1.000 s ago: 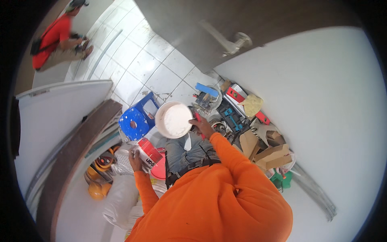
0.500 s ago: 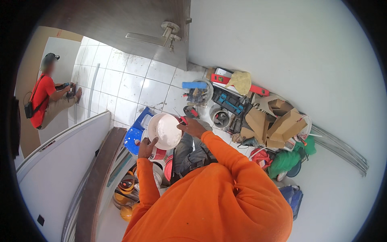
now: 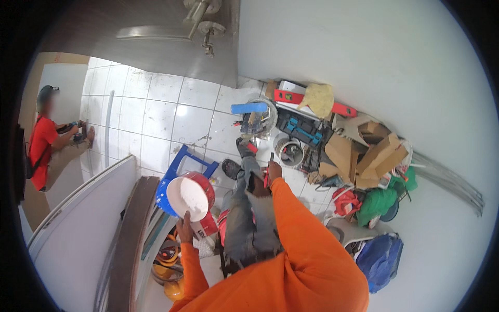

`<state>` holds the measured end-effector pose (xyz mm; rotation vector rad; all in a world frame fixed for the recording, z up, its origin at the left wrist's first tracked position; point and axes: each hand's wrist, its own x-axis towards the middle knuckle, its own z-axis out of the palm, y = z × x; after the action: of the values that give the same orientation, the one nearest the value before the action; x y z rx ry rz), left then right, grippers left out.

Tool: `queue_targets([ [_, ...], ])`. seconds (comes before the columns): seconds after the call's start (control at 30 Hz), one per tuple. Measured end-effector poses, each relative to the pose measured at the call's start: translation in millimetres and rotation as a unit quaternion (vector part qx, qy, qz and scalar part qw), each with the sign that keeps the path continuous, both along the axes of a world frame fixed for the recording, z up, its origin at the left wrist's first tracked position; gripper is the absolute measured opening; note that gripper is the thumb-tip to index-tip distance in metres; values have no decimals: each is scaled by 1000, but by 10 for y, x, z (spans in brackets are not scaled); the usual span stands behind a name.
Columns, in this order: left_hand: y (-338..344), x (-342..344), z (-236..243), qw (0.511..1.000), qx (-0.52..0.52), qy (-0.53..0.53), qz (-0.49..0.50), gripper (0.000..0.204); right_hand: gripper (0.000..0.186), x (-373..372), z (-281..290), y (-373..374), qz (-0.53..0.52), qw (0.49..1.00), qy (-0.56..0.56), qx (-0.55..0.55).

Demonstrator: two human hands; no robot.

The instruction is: The person opens a red paint bucket and uses a metal scraper to mix the white paint inside. They scrape the sides and bottom of the bucket repeatedly to blend the contents. The person then carries the bucket and scraper into a darker area and continues mixing.

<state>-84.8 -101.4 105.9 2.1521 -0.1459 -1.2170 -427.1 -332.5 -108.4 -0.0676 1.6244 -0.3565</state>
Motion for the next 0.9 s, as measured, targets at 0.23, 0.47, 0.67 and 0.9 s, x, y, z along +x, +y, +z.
queue_targets([
  [0.23,-485,-316,-748,985,-24,73,155,40,29,-98,-1979,-698,31,999,34,-3],
  [0.47,-829,-604,-1350,984,55,84,144,45,27,65,-2148,-1085,46,993,49,-102],
  [0.67,-608,-956,-2252,956,34,65,285,46,31,701,-393,-392,157,971,-74,-164],
  [0.9,-1250,-810,-1583,887,4,217,408,45,28,1583,1070,177,368,890,-124,-238],
])
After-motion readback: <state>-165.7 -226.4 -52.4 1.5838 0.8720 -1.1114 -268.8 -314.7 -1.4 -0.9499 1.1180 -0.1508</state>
